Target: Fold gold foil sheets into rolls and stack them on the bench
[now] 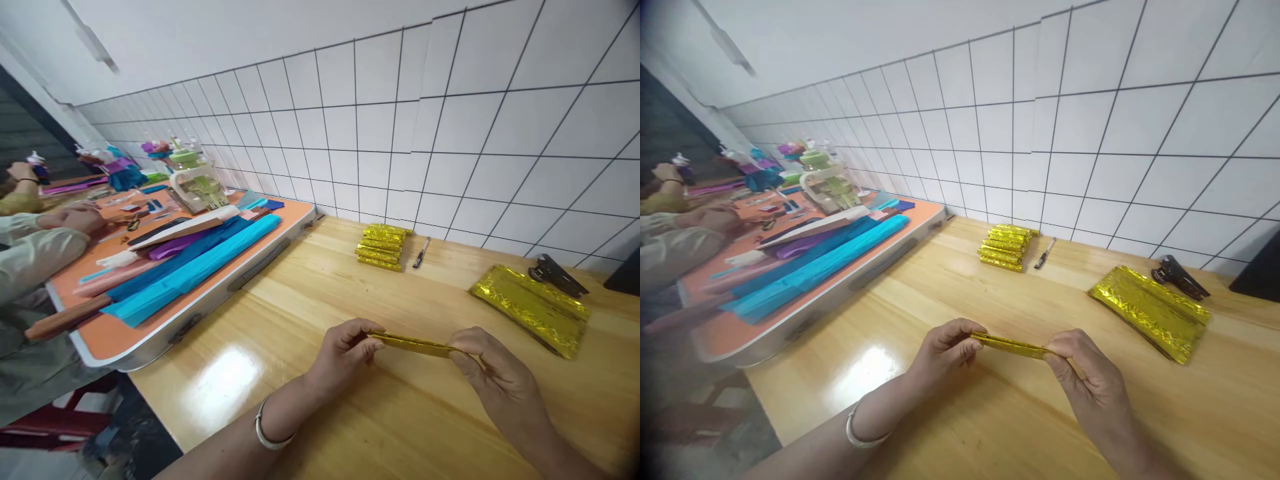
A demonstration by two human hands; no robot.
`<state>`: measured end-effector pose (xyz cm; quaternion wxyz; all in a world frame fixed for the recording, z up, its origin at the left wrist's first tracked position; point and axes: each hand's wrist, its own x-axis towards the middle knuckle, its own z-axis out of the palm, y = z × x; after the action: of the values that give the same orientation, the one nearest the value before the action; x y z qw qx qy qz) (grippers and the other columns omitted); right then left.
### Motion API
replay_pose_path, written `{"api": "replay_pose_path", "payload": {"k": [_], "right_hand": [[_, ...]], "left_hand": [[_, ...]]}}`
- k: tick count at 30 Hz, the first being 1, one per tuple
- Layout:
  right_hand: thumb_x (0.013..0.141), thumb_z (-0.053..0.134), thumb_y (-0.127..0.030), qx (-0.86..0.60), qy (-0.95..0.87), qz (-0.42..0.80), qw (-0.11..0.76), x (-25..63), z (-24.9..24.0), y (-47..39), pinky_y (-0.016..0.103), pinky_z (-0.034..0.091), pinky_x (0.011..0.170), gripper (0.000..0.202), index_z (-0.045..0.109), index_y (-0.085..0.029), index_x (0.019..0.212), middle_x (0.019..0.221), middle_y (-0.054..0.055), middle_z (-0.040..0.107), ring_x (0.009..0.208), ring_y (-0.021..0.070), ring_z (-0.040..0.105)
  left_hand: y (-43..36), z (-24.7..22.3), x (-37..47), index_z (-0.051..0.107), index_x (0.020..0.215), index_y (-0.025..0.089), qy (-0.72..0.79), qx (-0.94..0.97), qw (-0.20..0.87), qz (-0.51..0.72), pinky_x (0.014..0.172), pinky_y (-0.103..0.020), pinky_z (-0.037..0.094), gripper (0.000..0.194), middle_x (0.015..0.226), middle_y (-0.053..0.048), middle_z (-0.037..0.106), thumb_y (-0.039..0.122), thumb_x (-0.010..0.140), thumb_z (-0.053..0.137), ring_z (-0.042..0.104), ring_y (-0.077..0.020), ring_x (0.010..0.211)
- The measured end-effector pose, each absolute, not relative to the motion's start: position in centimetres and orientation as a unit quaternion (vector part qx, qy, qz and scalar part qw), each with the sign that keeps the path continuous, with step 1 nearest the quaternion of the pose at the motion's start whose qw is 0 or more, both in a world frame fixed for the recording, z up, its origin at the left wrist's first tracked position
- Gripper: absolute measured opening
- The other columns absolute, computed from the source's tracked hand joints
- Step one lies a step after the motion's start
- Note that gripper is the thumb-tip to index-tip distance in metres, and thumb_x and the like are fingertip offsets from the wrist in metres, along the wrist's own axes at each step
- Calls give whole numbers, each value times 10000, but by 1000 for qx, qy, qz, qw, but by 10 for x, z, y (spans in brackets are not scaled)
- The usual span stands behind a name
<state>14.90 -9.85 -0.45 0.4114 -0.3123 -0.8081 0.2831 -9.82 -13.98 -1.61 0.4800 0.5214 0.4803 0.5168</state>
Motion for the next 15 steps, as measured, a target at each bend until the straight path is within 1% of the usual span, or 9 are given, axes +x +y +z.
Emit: {"api": "replay_pose_path", "payload": {"k": [2, 4, 9, 12, 15], "right_hand": [[864, 503, -145, -323, -805, 281, 411, 149, -6, -97, 267, 413, 697, 138, 534, -258, 937, 854, 11, 529, 788, 144, 518], [863, 512, -170, -338, -800, 280, 409, 149, -8, -97, 255, 420, 694, 108, 542, -258, 919, 853, 6, 536, 786, 139, 523], [866, 526, -256, -409, -774, 292, 385, 150, -21, -97, 213, 453, 689, 102, 565, -265, 960, 889, -3, 598, 795, 127, 563], [860, 534, -296, -435, -763, 290, 380, 150, -30, -96, 200, 463, 634, 117, 571, -260, 965, 852, -7, 617, 755, 127, 579], [860, 528, -319, -448, -759, 281, 380, 149, -33, -95, 203, 466, 623, 125, 574, -251, 955, 840, -6, 626, 757, 135, 589]], "left_hand": [[-141, -14, -96, 624, 916, 122, 486, 483, 515, 515, 450, -198, 413, 347, 544, 8, 574, 428, 754, 650, 525, -87, 445], [-142, -13, -95, 628, 894, 115, 487, 457, 539, 513, 443, -198, 413, 361, 507, 5, 582, 440, 741, 661, 531, -92, 432], [-142, -16, -94, 620, 838, 112, 466, 427, 572, 522, 561, -251, 500, 356, 635, -50, 672, 443, 722, 683, 605, -125, 548], [-140, -18, -94, 615, 825, 118, 461, 423, 580, 522, 611, -272, 517, 353, 660, -52, 679, 445, 715, 688, 625, -141, 604], [-138, -19, -93, 615, 825, 120, 469, 415, 587, 513, 637, -279, 514, 349, 681, -54, 682, 443, 715, 688, 626, -144, 630]]}}
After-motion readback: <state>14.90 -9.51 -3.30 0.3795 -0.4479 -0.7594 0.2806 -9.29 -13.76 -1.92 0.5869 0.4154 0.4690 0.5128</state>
